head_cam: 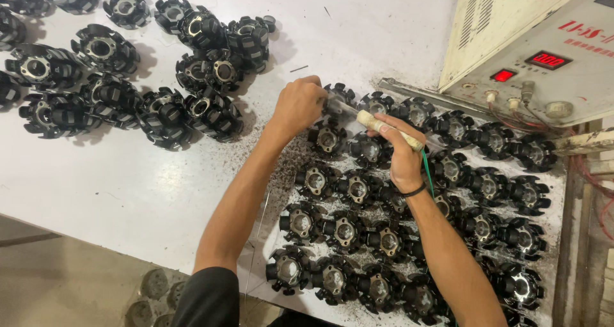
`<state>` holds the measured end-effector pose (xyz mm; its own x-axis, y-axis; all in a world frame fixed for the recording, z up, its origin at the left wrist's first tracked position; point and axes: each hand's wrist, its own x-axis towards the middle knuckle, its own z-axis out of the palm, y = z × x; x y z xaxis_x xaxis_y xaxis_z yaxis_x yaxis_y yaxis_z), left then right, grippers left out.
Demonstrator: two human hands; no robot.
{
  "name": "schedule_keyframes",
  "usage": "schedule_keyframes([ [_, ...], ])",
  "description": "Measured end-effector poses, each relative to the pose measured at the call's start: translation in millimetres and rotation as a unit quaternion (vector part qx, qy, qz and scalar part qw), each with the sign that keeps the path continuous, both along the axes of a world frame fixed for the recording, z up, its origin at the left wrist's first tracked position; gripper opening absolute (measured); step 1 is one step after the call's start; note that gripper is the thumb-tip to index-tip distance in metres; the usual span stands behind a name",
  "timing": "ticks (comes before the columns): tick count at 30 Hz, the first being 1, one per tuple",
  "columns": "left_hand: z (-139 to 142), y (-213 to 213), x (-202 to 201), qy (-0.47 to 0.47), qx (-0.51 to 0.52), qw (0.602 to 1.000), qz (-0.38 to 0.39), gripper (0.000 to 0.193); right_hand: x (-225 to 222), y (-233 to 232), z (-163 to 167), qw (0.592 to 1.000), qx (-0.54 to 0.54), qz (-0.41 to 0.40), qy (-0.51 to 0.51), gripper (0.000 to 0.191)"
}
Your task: The person solders wire connections on black rotor components arranged in a grid on a work board, using a soldering iron in one hand while steadying each part with the other, working through the parts one at a time across the board.
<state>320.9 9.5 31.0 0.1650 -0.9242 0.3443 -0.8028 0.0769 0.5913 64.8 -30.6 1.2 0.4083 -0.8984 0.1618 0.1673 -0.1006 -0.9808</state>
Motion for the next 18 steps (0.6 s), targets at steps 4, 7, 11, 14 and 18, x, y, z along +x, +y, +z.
schedule_keyframes([
  [4,-1.0,-1.1,-1.5,-0.025,-0.032,0.999,0.0,0.017,0.3,-0.1,-1.0,1.0,-0.007,0.012,0.01,0.032],
  [7,-3.5,-2.2,-2.4,-0.035,-0.022,0.999,-0.002,0.016,-1.1,-0.8,-2.2,1.0,0.002,0.025,0.006,0.031],
  [11,-0.3,-5.2,-4.9,-0.037,-0.01,0.999,-0.004,0.017,1.1,1.3,-2.2,1.0,-0.006,0.006,-0.01,0.031],
  [14,7.6,-0.9,-8.9,-0.036,-0.023,0.999,0.0,0.015,3.5,1.3,3.7,1.0,-0.004,0.016,-0.015,0.029],
  [18,51.7,25.7,-17.0,0.021,-0.053,0.998,0.014,0.011,-14.2,-10.4,21.2,0.999,-0.014,-0.009,-0.049,0.029],
])
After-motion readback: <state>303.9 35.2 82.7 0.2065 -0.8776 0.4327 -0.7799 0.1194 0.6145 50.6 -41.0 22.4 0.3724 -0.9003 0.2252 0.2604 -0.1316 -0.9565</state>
